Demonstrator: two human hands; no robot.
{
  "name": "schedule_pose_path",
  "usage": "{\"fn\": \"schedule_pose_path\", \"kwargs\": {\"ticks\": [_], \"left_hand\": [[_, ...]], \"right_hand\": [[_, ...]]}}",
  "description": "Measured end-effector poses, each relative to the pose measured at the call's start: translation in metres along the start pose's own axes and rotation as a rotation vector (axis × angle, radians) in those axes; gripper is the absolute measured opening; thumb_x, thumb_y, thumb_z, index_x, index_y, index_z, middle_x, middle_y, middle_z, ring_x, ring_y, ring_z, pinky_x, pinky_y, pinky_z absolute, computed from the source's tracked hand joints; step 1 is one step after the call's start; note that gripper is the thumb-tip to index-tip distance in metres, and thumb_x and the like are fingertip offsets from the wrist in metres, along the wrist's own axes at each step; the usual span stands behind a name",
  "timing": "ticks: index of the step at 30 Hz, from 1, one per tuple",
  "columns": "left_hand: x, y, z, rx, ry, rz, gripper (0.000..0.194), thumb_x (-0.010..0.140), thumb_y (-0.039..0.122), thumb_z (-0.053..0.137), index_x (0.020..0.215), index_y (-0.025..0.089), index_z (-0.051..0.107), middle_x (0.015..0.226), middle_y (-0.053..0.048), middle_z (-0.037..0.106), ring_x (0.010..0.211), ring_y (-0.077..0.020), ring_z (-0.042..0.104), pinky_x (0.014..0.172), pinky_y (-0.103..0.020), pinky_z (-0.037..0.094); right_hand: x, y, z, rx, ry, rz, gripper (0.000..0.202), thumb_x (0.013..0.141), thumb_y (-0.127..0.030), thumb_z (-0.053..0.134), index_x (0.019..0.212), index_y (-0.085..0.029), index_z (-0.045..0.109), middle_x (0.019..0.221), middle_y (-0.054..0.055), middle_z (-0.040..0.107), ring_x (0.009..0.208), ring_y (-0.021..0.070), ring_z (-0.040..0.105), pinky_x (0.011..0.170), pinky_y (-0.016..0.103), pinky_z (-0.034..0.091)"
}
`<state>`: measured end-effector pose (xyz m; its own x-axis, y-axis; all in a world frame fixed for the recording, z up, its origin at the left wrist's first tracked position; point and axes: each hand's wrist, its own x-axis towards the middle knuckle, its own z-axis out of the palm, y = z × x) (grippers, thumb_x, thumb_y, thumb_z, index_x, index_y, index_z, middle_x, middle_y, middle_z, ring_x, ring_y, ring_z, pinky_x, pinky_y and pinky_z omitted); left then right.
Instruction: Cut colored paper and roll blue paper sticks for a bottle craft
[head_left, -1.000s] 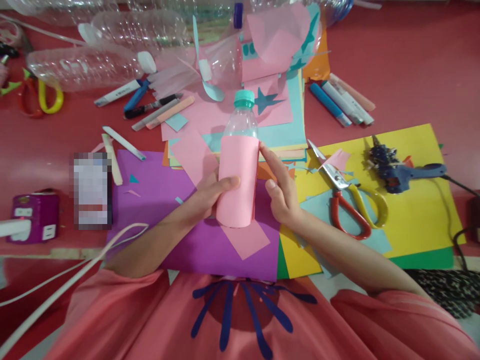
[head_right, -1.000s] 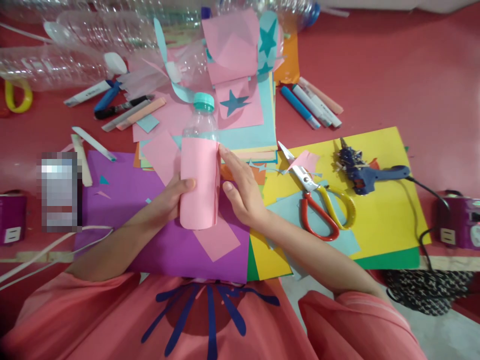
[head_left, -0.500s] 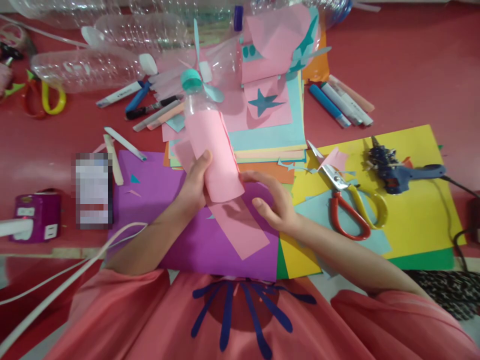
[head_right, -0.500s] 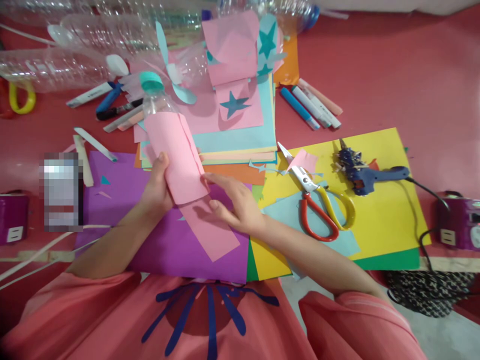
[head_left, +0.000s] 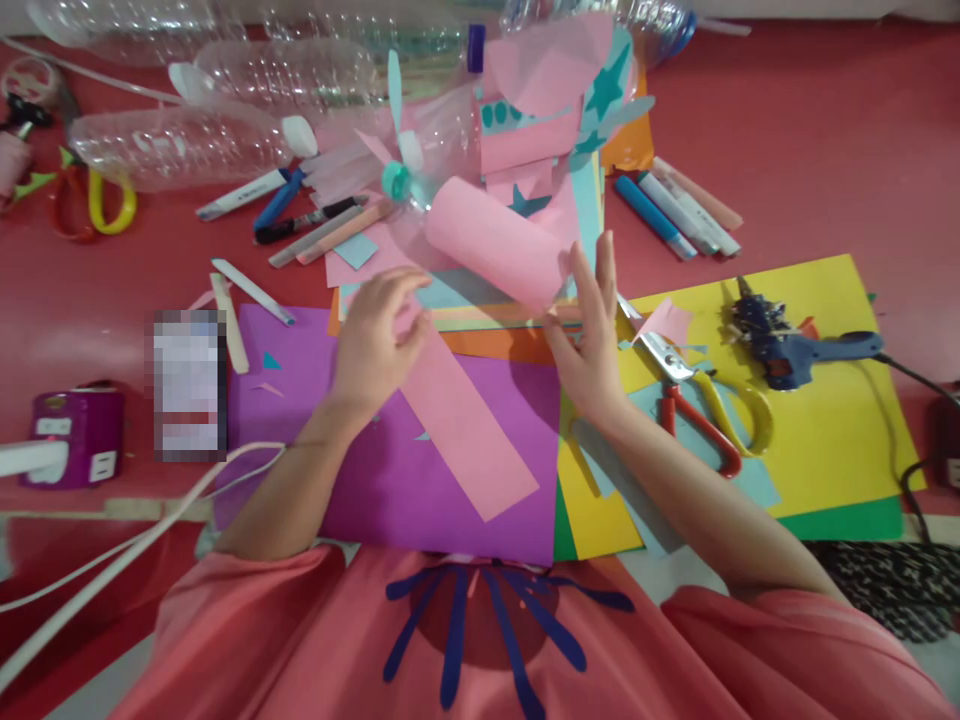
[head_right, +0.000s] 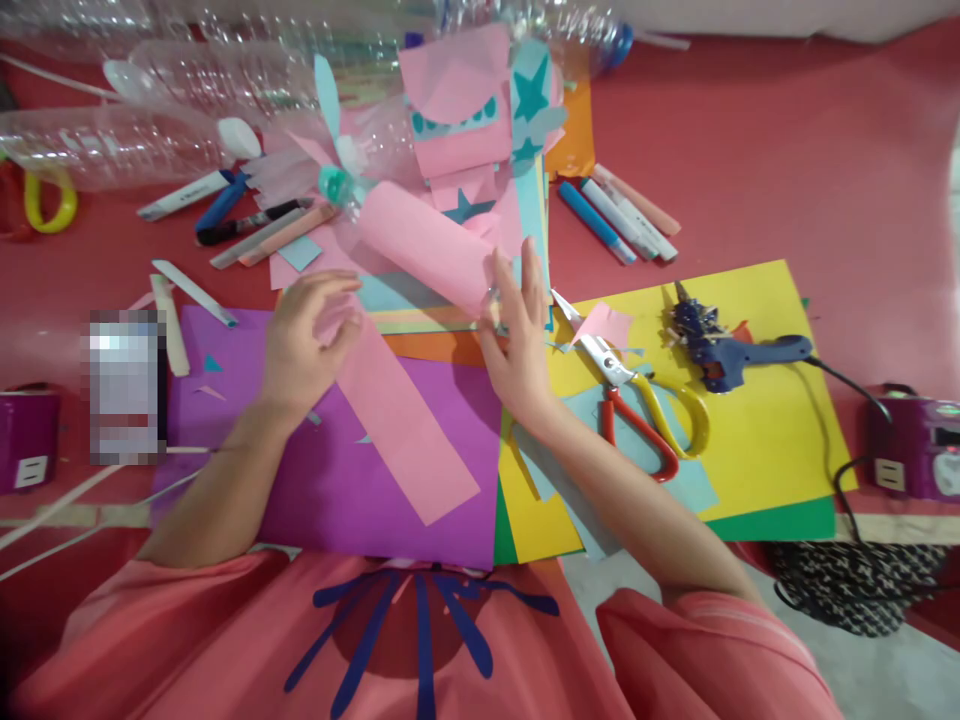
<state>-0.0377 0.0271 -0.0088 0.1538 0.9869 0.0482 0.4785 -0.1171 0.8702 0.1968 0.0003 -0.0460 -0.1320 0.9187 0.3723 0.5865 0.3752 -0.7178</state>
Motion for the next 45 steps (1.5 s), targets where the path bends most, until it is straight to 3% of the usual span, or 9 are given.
{"fn": "schedule_pose_path", "kwargs": {"ticks": [3,7,15,22,27,32,36,41,45], "left_hand": [[0.01,-0.011,-0.015,0.297,0.092,-0.001,0.033,0.075,0.023,0.068,0.108,0.025,0.061,0.123,-0.009,0.06,0.13,-0.0349,0.043,0.118,-0.053,0.022],[0.014,-0.027,-0.016,0.334,0.112,-0.009,0.031,0.075,0.028,0.068,0.105,0.024,0.06,0.119,-0.01,0.06,0.129,-0.0367,0.043,0.116,-0.053,0.023],[0.013,-0.028,-0.006,0.253,0.07,0.011,0.038,0.068,0.019,0.072,0.104,0.028,0.063,0.113,-0.007,0.06,0.124,-0.0342,0.046,0.111,-0.047,0.029],[-0.005,-0.008,0.016,0.135,-0.165,0.14,0.019,0.085,0.027,0.058,0.103,0.027,0.066,0.089,-0.004,0.063,0.092,-0.0235,0.057,0.095,-0.04,0.041],[-0.018,0.0,0.023,-0.036,-0.109,0.19,0.023,0.087,0.032,0.06,0.109,0.027,0.064,0.103,-0.005,0.066,0.097,-0.0208,0.06,0.095,-0.035,0.044],[-0.016,-0.002,0.024,-0.264,-0.109,0.035,0.077,0.075,0.047,0.073,0.141,0.029,0.037,0.137,-0.01,0.053,0.127,-0.0267,0.05,0.105,-0.039,0.041],[-0.02,-0.003,0.032,-0.469,-0.216,-0.136,0.1,0.074,0.047,0.074,0.152,0.035,0.012,0.131,-0.011,0.059,0.117,-0.0279,0.06,0.092,-0.039,0.051],[-0.014,-0.018,0.038,-0.438,-0.172,0.017,0.078,0.073,0.05,0.076,0.142,0.034,0.041,0.127,-0.007,0.063,0.107,-0.0233,0.066,0.082,-0.033,0.057],[-0.005,-0.027,0.031,-0.311,-0.059,0.094,0.04,0.082,0.05,0.068,0.112,0.023,0.068,0.12,-0.007,0.069,0.103,-0.0202,0.067,0.083,-0.029,0.056]], "right_hand": [[-0.001,-0.013,-0.001,-0.084,0.223,-0.1,0.056,0.094,-0.015,0.041,0.143,-0.041,0.036,0.152,0.005,0.037,0.146,0.0318,0.029,0.112,0.064,0.032],[-0.007,-0.022,0.002,-0.019,0.202,-0.263,0.044,0.092,-0.012,0.045,0.129,-0.033,0.05,0.101,0.006,0.063,0.094,0.0218,0.065,0.081,0.043,0.057],[-0.006,-0.008,0.009,0.034,-0.059,-0.061,0.048,0.095,-0.029,0.041,0.143,-0.027,0.036,0.15,0.012,0.043,0.142,0.0273,0.039,0.113,0.056,0.037],[-0.014,-0.025,0.014,0.128,-0.229,-0.093,0.039,0.094,-0.03,0.047,0.131,-0.022,0.049,0.121,0.012,0.067,0.112,0.0229,0.064,0.094,0.042,0.054],[-0.025,-0.032,0.021,0.248,-0.358,0.02,0.061,0.089,-0.031,0.053,0.145,-0.015,0.034,0.09,0.006,0.07,0.075,0.0165,0.066,0.065,0.028,0.053],[-0.022,-0.024,0.025,0.431,-0.278,0.228,0.055,0.09,-0.024,0.048,0.143,-0.016,0.034,0.068,-0.004,0.063,0.053,0.0101,0.054,0.053,0.022,0.045],[-0.016,-0.015,0.025,0.548,-0.144,0.283,0.062,0.09,-0.029,0.052,0.146,-0.021,0.027,0.076,-0.001,0.07,0.063,0.0134,0.06,0.058,0.025,0.05],[-0.017,-0.019,0.019,0.478,-0.194,0.229,0.071,0.096,-0.03,0.045,0.155,-0.026,0.006,0.1,0.004,0.074,0.067,0.0144,0.062,0.064,0.029,0.054],[-0.015,-0.022,0.013,0.321,-0.264,0.049,0.053,0.095,-0.014,0.034,0.146,-0.029,0.041,0.122,0.005,0.068,0.1,0.0172,0.066,0.088,0.034,0.055]]}}
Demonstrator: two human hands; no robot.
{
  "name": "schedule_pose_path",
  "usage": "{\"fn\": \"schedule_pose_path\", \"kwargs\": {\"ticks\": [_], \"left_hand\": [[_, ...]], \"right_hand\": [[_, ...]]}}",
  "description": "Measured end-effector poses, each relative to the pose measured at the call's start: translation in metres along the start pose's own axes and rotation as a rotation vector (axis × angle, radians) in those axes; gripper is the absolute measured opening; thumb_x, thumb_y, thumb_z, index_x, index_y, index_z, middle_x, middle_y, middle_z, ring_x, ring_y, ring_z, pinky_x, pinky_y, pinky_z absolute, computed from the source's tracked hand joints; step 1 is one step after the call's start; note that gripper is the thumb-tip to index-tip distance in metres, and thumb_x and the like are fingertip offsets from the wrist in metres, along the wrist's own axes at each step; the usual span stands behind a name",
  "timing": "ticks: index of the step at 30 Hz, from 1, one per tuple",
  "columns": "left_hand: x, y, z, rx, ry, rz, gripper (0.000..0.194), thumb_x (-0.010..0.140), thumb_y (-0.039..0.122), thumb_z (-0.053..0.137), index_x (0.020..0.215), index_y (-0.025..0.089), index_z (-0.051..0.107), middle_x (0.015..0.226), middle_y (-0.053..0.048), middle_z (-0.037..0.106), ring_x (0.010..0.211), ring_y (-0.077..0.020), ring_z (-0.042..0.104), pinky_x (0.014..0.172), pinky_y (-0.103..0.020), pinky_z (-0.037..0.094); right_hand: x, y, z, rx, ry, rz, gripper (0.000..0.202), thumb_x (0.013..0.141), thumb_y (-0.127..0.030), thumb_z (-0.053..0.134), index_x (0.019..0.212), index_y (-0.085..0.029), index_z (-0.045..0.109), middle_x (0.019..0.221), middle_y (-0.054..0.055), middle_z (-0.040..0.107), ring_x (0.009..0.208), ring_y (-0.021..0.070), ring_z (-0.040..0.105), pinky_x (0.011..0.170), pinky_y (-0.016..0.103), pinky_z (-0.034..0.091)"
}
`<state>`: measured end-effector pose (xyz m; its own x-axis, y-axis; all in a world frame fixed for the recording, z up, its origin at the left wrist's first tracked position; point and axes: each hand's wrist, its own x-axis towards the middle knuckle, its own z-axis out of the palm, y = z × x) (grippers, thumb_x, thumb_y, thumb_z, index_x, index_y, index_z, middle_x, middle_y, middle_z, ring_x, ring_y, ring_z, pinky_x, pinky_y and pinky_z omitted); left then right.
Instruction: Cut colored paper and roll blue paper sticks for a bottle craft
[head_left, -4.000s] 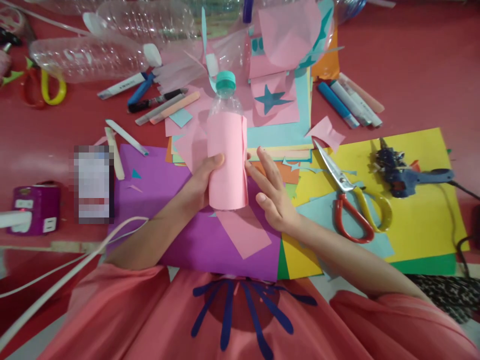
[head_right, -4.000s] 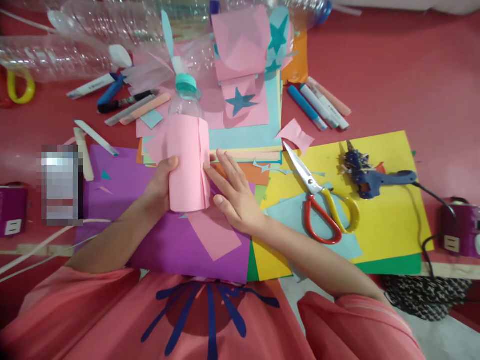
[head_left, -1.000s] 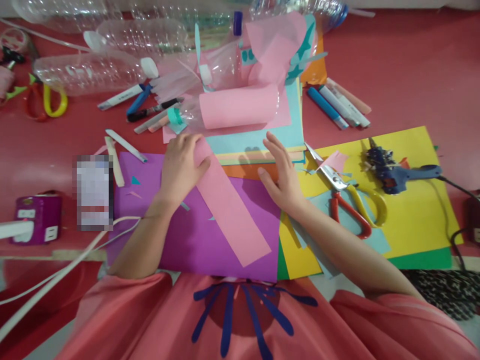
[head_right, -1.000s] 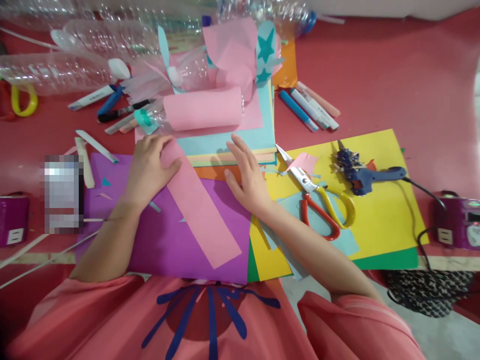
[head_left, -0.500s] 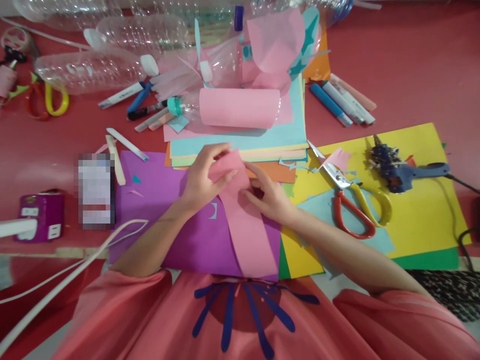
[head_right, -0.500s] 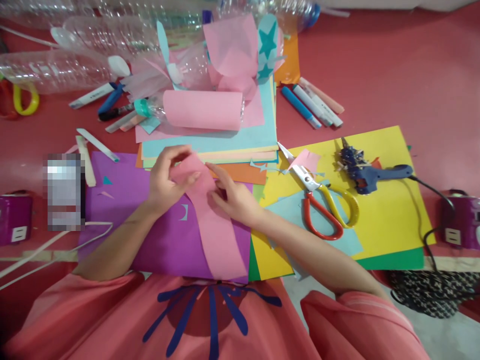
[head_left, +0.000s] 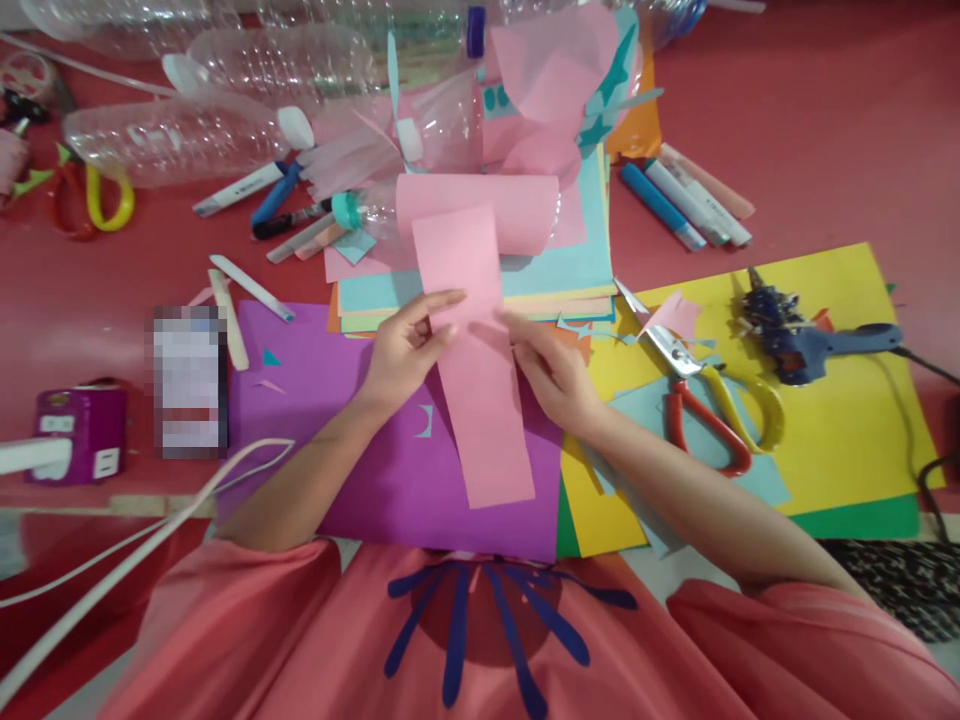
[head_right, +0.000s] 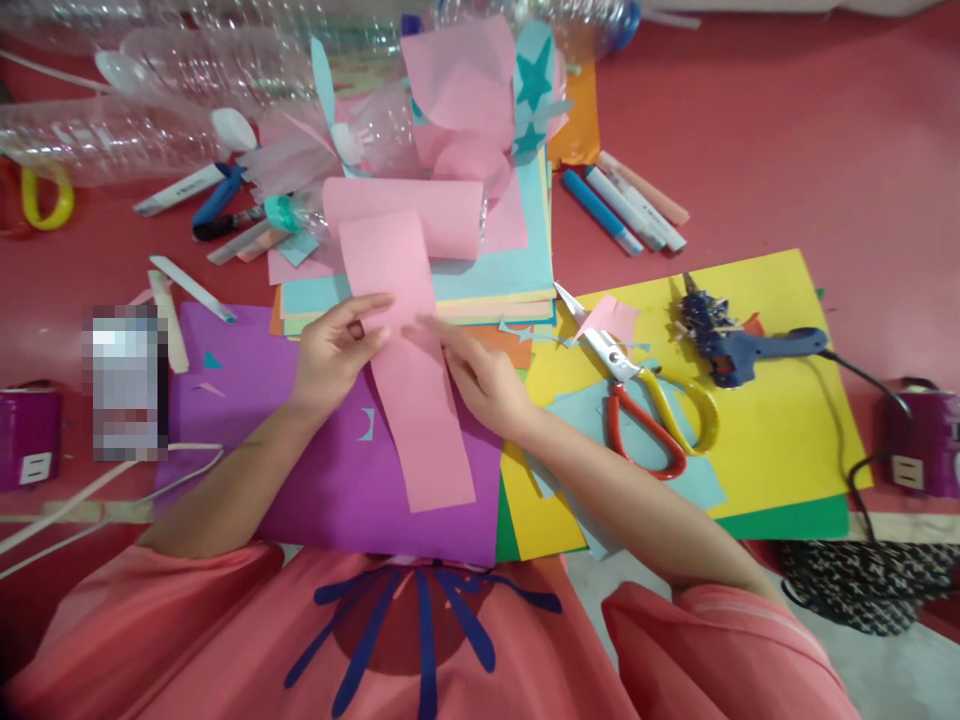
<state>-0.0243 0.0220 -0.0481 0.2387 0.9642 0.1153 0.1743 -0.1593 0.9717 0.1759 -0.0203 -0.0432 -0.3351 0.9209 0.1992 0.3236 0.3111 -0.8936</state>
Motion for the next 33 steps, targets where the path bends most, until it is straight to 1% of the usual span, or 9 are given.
{"fn": "schedule_pose_path", "kwargs": {"ticks": [3,7,10,14,16,19,24,29,33], "left_hand": [[0.002,-0.001,-0.006,0.029,0.086,-0.012,0.041,0.081,0.047,0.07,0.116,0.024,0.067,0.119,-0.006,0.07,0.075,-0.0122,0.066,0.066,-0.024,0.054],[0.002,-0.005,-0.008,0.047,0.16,-0.012,0.045,0.08,0.047,0.071,0.12,0.028,0.066,0.119,-0.004,0.069,0.065,-0.0088,0.061,0.058,-0.023,0.049],[0.002,-0.006,-0.009,0.078,0.159,-0.05,0.046,0.081,0.047,0.07,0.122,0.028,0.065,0.119,-0.005,0.069,0.068,-0.0109,0.063,0.06,-0.025,0.05],[0.002,0.002,-0.007,0.106,0.135,-0.096,0.044,0.085,0.049,0.064,0.12,0.022,0.066,0.116,-0.006,0.071,0.095,-0.0197,0.068,0.081,-0.031,0.055],[0.001,0.006,-0.006,0.094,0.102,-0.101,0.046,0.087,0.054,0.059,0.117,0.021,0.068,0.119,-0.007,0.071,0.11,-0.0229,0.065,0.093,-0.035,0.052],[-0.002,0.01,-0.005,-0.012,-0.039,-0.124,0.058,0.088,0.066,0.045,0.108,0.02,0.072,0.119,-0.009,0.071,0.115,-0.0262,0.063,0.099,-0.04,0.049],[-0.008,0.018,0.0,-0.14,-0.217,-0.032,0.069,0.081,0.079,0.042,0.096,0.021,0.075,0.106,-0.009,0.075,0.103,-0.0271,0.067,0.091,-0.04,0.051],[-0.006,0.024,0.004,-0.126,-0.083,-0.103,0.044,0.075,0.062,0.067,0.08,0.019,0.073,0.084,-0.005,0.074,0.079,-0.0194,0.067,0.072,-0.031,0.052],[-0.004,0.023,0.005,-0.043,0.027,-0.15,0.03,0.076,0.048,0.07,0.07,0.019,0.069,0.074,-0.001,0.068,0.069,-0.0146,0.061,0.064,-0.028,0.047]], "right_hand": [[0.002,-0.002,-0.002,-0.081,-0.23,-0.087,0.051,0.091,-0.01,0.036,0.135,-0.027,0.056,0.118,0.006,0.069,0.107,0.018,0.065,0.091,0.034,0.054],[-0.001,-0.005,-0.002,-0.268,-0.387,-0.204,0.047,0.091,-0.015,0.048,0.137,-0.023,0.054,0.085,0.003,0.067,0.073,0.0144,0.062,0.066,0.025,0.05],[-0.005,-0.006,-0.002,-0.41,-0.354,-0.38,0.039,0.092,-0.016,0.047,0.128,-0.019,0.062,0.056,-0.003,0.056,0.05,0.0114,0.047,0.05,0.025,0.035],[-0.009,-0.004,-0.002,-0.445,-0.195,-0.497,0.033,0.094,-0.018,0.042,0.11,-0.015,0.07,0.057,0.0,0.061,0.05,0.0119,0.05,0.051,0.027,0.033],[-0.009,-0.002,-0.003,-0.365,-0.154,-0.44,0.03,0.094,-0.02,0.043,0.102,-0.016,0.071,0.061,0.003,0.065,0.054,0.012,0.055,0.053,0.025,0.037],[-0.005,-0.002,-0.003,-0.132,-0.121,-0.182,0.027,0.092,-0.024,0.046,0.084,-0.015,0.07,0.063,0.003,0.066,0.055,0.0104,0.056,0.053,0.022,0.04],[0.004,-0.008,-0.004,0.083,-0.066,0.241,0.047,0.087,-0.044,0.054,0.05,-0.018,0.046,0.043,-0.005,0.038,0.042,0.0051,0.033,0.044,0.022,0.025],[0.007,-0.012,-0.005,0.171,-0.052,0.282,0.048,0.083,-0.054,0.06,0.054,-0.018,0.051,0.045,-0.006,0.038,0.043,0.0052,0.031,0.044,0.024,0.024],[0.01,-0.007,-0.002,0.315,0.234,0.257,0.045,0.08,-0.06,0.063,0.067,-0.021,0.046,0.054,-0.007,0.039,0.046,0.0057,0.033,0.044,0.023,0.028]]}}
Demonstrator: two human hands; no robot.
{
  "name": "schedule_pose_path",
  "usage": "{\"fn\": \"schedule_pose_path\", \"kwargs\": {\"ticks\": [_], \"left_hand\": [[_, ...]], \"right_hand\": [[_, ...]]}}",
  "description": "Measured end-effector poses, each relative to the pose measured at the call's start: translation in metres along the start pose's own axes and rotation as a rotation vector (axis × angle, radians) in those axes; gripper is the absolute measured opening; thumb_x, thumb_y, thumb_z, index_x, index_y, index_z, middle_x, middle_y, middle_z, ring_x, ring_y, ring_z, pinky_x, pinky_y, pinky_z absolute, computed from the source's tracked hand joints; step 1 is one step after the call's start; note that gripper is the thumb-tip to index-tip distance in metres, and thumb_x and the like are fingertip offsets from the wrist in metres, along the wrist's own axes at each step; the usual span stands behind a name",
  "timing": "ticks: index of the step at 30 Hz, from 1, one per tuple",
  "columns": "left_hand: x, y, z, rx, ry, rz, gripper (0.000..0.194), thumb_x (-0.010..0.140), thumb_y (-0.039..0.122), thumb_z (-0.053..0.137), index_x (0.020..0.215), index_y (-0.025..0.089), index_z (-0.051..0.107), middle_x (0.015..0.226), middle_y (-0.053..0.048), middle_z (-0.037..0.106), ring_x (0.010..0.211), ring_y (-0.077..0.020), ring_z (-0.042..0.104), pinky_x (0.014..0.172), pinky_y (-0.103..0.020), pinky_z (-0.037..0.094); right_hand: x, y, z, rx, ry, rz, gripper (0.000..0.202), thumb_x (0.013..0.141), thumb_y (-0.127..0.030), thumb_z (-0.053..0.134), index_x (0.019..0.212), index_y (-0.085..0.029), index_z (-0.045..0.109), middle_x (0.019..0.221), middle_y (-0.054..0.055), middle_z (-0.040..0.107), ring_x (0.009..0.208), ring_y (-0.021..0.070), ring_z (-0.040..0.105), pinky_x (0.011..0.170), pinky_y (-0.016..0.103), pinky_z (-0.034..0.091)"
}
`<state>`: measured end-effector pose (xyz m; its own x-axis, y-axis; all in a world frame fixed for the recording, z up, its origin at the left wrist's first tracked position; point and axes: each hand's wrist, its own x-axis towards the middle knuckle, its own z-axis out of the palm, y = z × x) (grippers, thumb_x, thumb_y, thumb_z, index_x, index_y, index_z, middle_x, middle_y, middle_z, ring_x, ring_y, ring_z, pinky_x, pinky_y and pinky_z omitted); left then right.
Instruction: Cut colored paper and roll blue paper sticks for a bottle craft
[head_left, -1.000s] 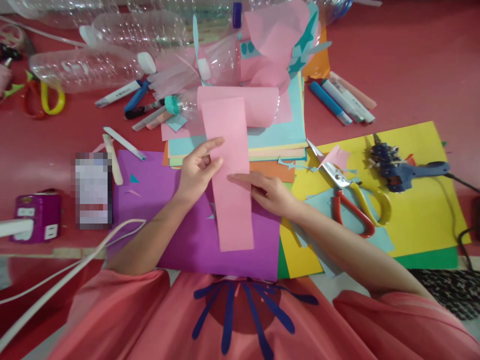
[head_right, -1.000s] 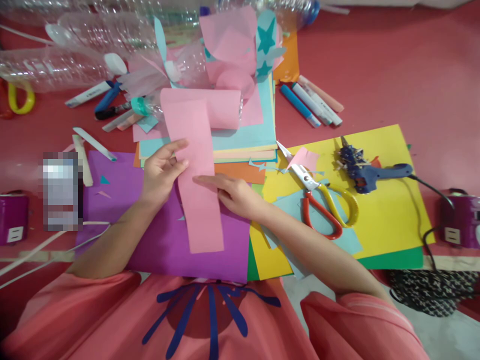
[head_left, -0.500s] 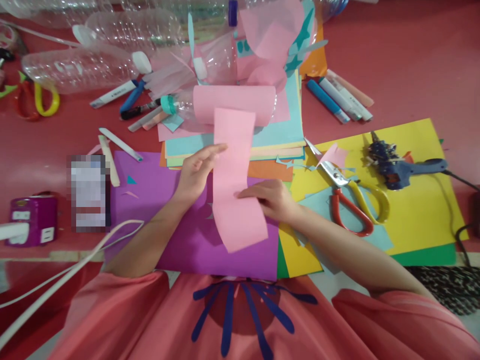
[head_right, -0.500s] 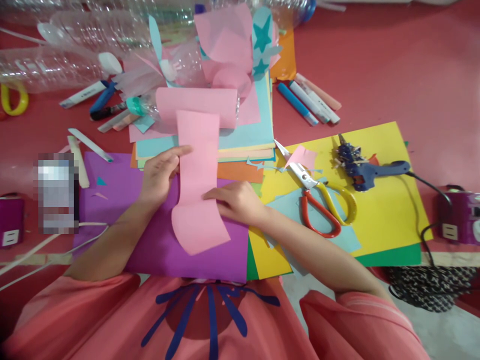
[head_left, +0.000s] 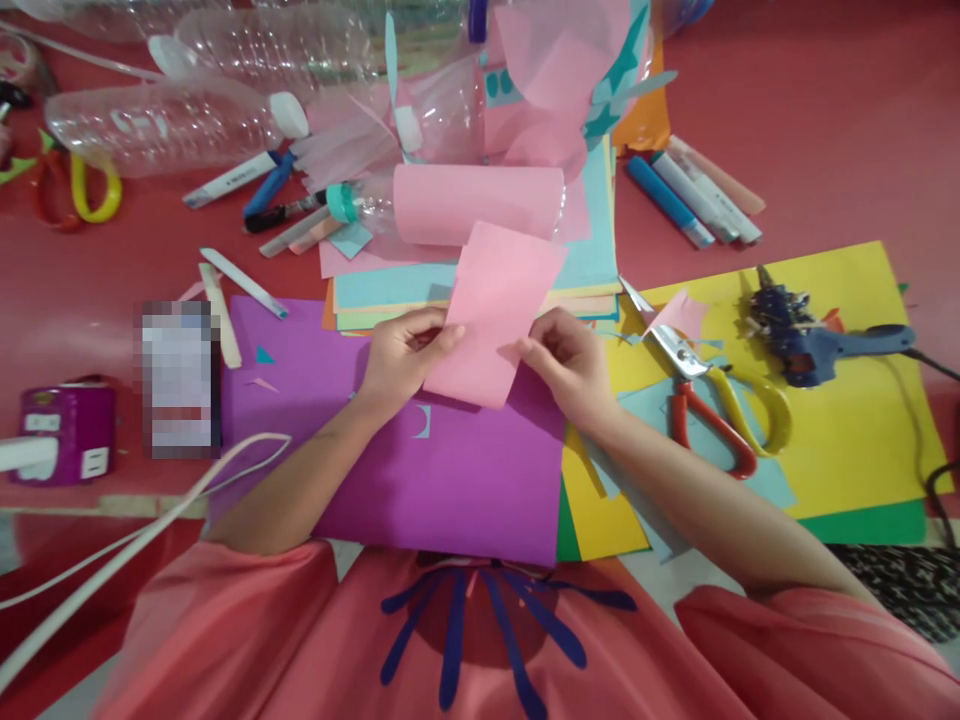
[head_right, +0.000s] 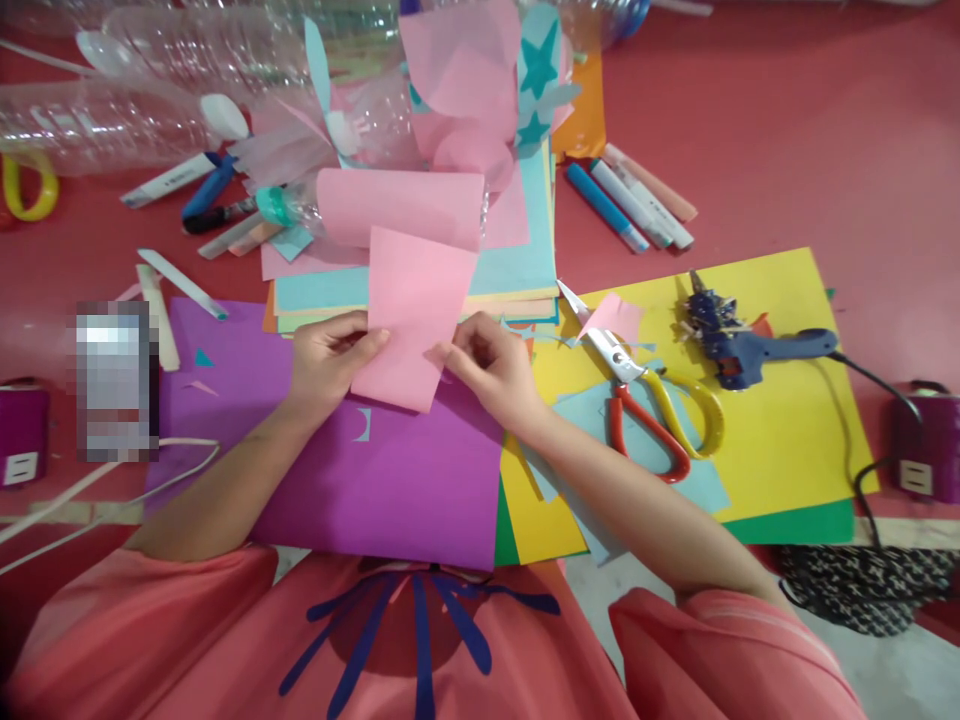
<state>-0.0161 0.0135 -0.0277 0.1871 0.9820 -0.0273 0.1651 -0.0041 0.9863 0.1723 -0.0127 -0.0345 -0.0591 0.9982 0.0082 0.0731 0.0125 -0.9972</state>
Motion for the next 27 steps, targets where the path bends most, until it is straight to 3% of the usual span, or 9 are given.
{"fn": "schedule_pose_path", "kwargs": {"ticks": [4,8,11,15,19,22,24,27], "left_hand": [[-0.004,-0.003,0.003,-0.019,-0.061,-0.064,0.029,0.073,0.043,0.074,0.068,0.018,0.062,0.068,0.002,0.06,0.063,-0.011,0.056,0.059,-0.024,0.045],[-0.009,-0.008,0.006,-0.081,-0.221,-0.127,0.03,0.072,0.039,0.075,0.089,0.019,0.06,0.089,-0.001,0.067,0.072,-0.0119,0.064,0.063,-0.023,0.05],[-0.01,-0.012,0.005,-0.114,-0.291,-0.075,0.048,0.073,0.041,0.075,0.114,0.025,0.055,0.107,-0.005,0.069,0.086,-0.0162,0.069,0.07,-0.025,0.053],[-0.009,-0.012,0.004,-0.162,-0.274,-0.042,0.074,0.074,0.051,0.073,0.137,0.033,0.039,0.104,-0.005,0.071,0.081,-0.0171,0.069,0.066,-0.025,0.053],[-0.009,-0.006,0.004,-0.087,-0.216,-0.035,0.06,0.081,0.052,0.066,0.134,0.031,0.046,0.091,-0.003,0.07,0.064,-0.0123,0.061,0.056,-0.023,0.048],[-0.009,-0.004,0.005,0.018,-0.185,0.022,0.044,0.085,0.05,0.063,0.122,0.027,0.057,0.106,-0.005,0.069,0.058,-0.0083,0.055,0.052,-0.022,0.044],[-0.008,-0.004,0.006,0.065,-0.162,0.064,0.036,0.085,0.047,0.063,0.113,0.025,0.061,0.116,-0.006,0.067,0.06,-0.007,0.054,0.052,-0.021,0.043],[-0.006,-0.003,0.006,0.076,-0.145,0.088,0.028,0.085,0.042,0.064,0.105,0.022,0.063,0.114,-0.005,0.067,0.058,-0.0056,0.053,0.052,-0.019,0.042]], "right_hand": [[0.006,0.005,-0.001,0.141,0.156,-0.013,0.041,0.08,-0.063,0.063,0.088,-0.025,0.052,0.07,-0.004,0.052,0.05,0.0082,0.046,0.046,0.024,0.039],[0.008,0.002,-0.003,0.083,0.147,0.026,0.043,0.078,-0.064,0.062,0.075,-0.022,0.06,0.07,0.0,0.059,0.065,0.0127,0.053,0.059,0.027,0.048],[0.007,-0.002,-0.004,0.081,0.121,0.1,0.042,0.076,-0.061,0.065,0.069,-0.02,0.062,0.07,0.001,0.06,0.064,0.0125,0.052,0.056,0.027,0.045],[0.005,-0.003,-0.003,0.065,0.013,0.128,0.037,0.076,-0.054,0.067,0.068,-0.018,0.061,0.066,0.0,0.057,0.061,0.0112,0.049,0.054,0.025,0.042],[0.003,-0.003,-0.004,-0.008,-0.107,0.131,0.032,0.079,-0.044,0.064,0.064,-0.017,0.056,0.06,-0.001,0.051,0.058,0.0092,0.044,0.051,0.024,0.035],[0.003,-0.003,-0.005,-0.095,-0.149,0.122,0.032,0.079,-0.042,0.063,0.062,-0.017,0.053,0.058,-0.003,0.045,0.055,0.0082,0.039,0.05,0.024,0.031],[0.004,-0.003,-0.005,-0.105,-0.151,0.103,0.035,0.078,-0.046,0.064,0.062,-0.018,0.052,0.058,-0.003,0.045,0.055,0.0081,0.038,0.05,0.024,0.03],[0.006,-0.003,-0.005,-0.064,-0.084,0.06,0.041,0.079,-0.054,0.063,0.064,-0.018,0.051,0.059,-0.003,0.046,0.056,0.0083,0.039,0.051,0.024,0.031]]}}
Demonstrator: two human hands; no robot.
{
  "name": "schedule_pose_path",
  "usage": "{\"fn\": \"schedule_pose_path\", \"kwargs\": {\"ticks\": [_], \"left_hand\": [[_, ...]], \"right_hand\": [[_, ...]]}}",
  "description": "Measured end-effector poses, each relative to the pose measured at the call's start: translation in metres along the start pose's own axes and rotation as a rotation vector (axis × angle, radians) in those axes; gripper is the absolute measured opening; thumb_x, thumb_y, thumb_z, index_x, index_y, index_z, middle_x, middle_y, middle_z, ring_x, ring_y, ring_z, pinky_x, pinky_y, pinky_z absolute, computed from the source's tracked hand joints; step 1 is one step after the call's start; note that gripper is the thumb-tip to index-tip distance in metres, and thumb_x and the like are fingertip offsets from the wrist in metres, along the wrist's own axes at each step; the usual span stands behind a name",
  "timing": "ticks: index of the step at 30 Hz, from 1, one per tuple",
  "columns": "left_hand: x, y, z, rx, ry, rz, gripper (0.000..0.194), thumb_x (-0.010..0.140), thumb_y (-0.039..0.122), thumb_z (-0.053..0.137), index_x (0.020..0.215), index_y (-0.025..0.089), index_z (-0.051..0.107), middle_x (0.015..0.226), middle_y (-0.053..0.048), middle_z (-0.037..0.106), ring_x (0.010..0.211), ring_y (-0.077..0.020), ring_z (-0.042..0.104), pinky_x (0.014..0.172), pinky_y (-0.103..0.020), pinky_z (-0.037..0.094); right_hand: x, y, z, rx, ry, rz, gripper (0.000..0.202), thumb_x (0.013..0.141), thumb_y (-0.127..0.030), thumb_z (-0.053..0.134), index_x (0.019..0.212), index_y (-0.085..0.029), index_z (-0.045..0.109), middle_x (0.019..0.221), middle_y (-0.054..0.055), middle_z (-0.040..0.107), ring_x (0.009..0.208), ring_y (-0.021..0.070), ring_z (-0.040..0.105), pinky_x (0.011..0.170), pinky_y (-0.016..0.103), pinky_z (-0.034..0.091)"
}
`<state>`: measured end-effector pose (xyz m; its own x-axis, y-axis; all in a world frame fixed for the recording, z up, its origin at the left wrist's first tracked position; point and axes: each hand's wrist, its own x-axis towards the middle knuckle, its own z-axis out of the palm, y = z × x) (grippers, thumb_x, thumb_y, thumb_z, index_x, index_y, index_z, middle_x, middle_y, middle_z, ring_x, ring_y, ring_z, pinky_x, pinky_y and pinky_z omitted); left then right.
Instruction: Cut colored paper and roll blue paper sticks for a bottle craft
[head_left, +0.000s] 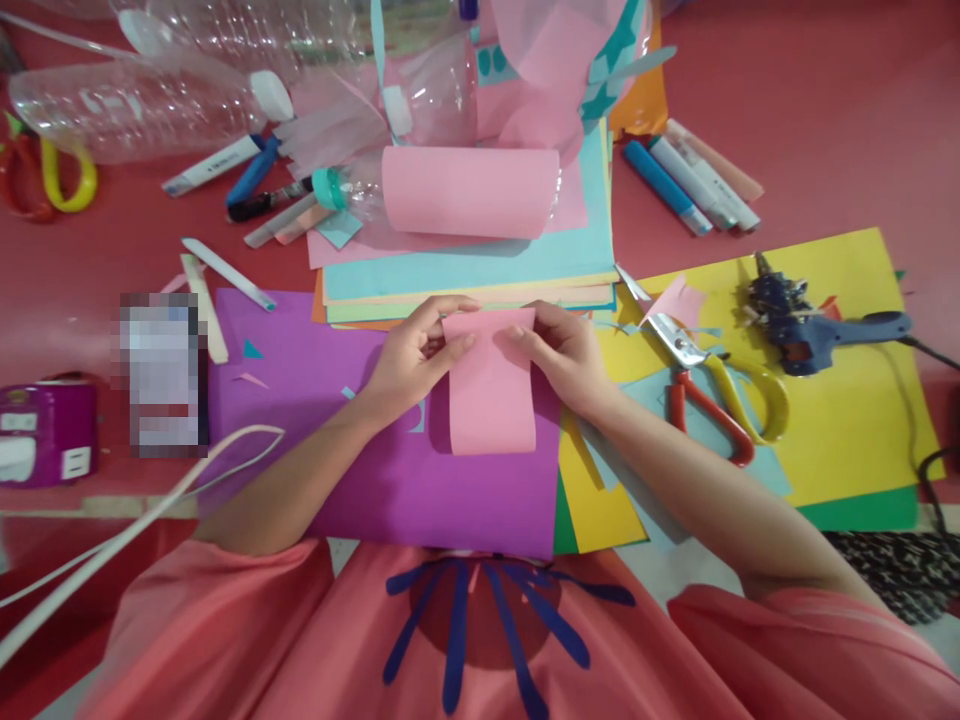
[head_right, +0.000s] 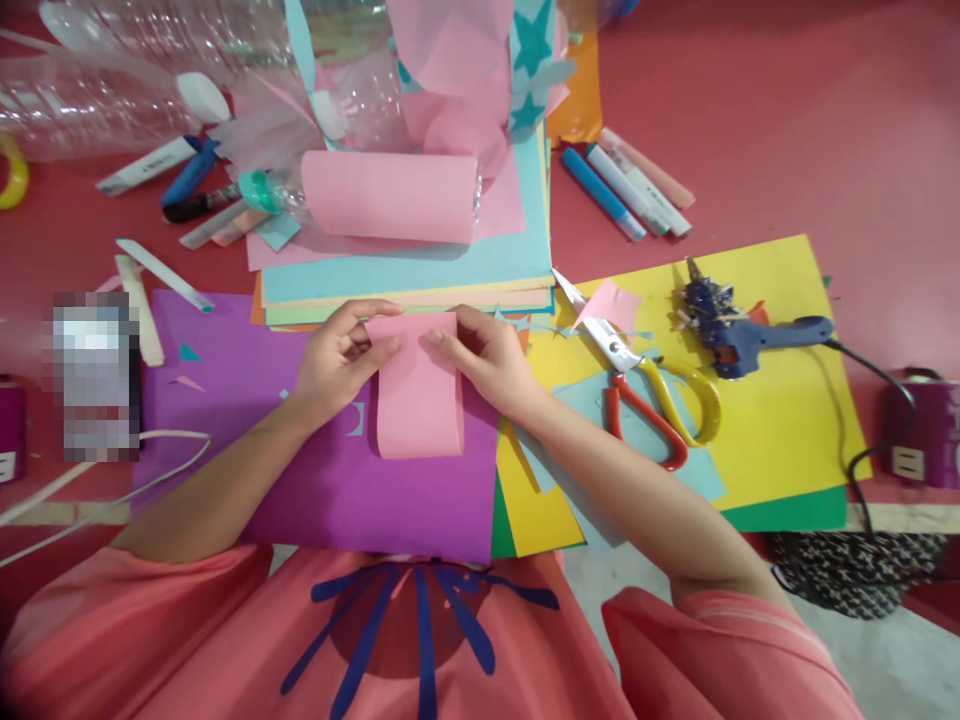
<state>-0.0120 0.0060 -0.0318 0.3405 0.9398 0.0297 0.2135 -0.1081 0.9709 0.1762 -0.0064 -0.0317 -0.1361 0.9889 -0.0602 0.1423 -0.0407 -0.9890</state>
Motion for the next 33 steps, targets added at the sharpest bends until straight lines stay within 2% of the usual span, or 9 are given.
{"fn": "schedule_pose_path", "kwargs": {"ticks": [3,9,18,21,25,29,33], "left_hand": [[0.0012,0.0006,-0.0008,-0.009,0.004,-0.008,0.025,0.084,0.038,0.066,0.102,0.021,0.063,0.101,-0.003,0.069,0.05,-0.0037,0.045,0.048,-0.019,0.039],[0.0003,0.0022,-0.0012,-0.061,-0.013,-0.063,0.022,0.084,0.034,0.062,0.102,0.022,0.062,0.069,0.003,0.059,0.045,-0.0058,0.039,0.042,-0.02,0.03],[-0.0015,0.0007,-0.0014,-0.069,0.003,-0.092,0.026,0.085,0.039,0.061,0.105,0.023,0.061,0.061,0.005,0.054,0.044,-0.0069,0.036,0.042,-0.021,0.025],[-0.0011,0.0018,-0.0013,-0.068,0.004,-0.064,0.022,0.085,0.038,0.061,0.102,0.023,0.062,0.059,0.005,0.051,0.043,-0.0067,0.031,0.042,-0.023,0.024],[-0.0005,0.0046,-0.0012,-0.046,0.029,-0.029,0.018,0.087,0.037,0.06,0.097,0.022,0.063,0.054,0.007,0.043,0.041,-0.0066,0.024,0.042,-0.024,0.021],[-0.0003,0.005,-0.0017,-0.038,0.038,-0.041,0.021,0.086,0.039,0.062,0.097,0.022,0.064,0.056,0.006,0.045,0.042,-0.0067,0.025,0.042,-0.025,0.022],[-0.0002,0.0037,-0.0025,-0.039,0.03,-0.055,0.025,0.085,0.043,0.063,0.1,0.023,0.063,0.051,0.008,0.037,0.042,-0.0075,0.025,0.043,-0.025,0.022]], "right_hand": [[0.001,0.0007,0.0009,0.02,0.059,-0.008,0.041,0.08,-0.057,0.06,0.066,-0.019,0.051,0.059,-0.003,0.046,0.056,0.0086,0.04,0.051,0.023,0.033],[0.0001,0.0025,0.0007,0.018,0.054,-0.023,0.033,0.085,-0.046,0.058,0.067,-0.02,0.05,0.058,-0.004,0.046,0.055,0.0089,0.042,0.051,0.024,0.035],[0.0001,-0.0009,0.0005,0.001,0.06,-0.021,0.025,0.084,-0.036,0.057,0.066,-0.021,0.051,0.057,-0.004,0.05,0.055,0.0091,0.045,0.052,0.024,0.038],[0.0001,-0.0028,0.0004,0.011,0.063,-0.031,0.023,0.083,-0.033,0.056,0.065,-0.021,0.051,0.056,-0.004,0.049,0.054,0.0086,0.045,0.052,0.023,0.038],[0.0001,-0.0031,0.0001,-0.003,0.053,-0.034,0.025,0.084,-0.035,0.057,0.065,-0.021,0.05,0.056,-0.004,0.049,0.054,0.0086,0.045,0.052,0.023,0.038],[-0.0001,-0.0008,0.0,-0.012,0.04,-0.027,0.027,0.085,-0.039,0.057,0.066,-0.021,0.05,0.057,-0.004,0.049,0.055,0.009,0.045,0.052,0.024,0.038],[-0.0003,0.0001,0.0001,-0.022,0.043,-0.029,0.027,0.086,-0.037,0.056,0.066,-0.021,0.05,0.058,-0.004,0.049,0.055,0.0092,0.044,0.052,0.024,0.037]]}}
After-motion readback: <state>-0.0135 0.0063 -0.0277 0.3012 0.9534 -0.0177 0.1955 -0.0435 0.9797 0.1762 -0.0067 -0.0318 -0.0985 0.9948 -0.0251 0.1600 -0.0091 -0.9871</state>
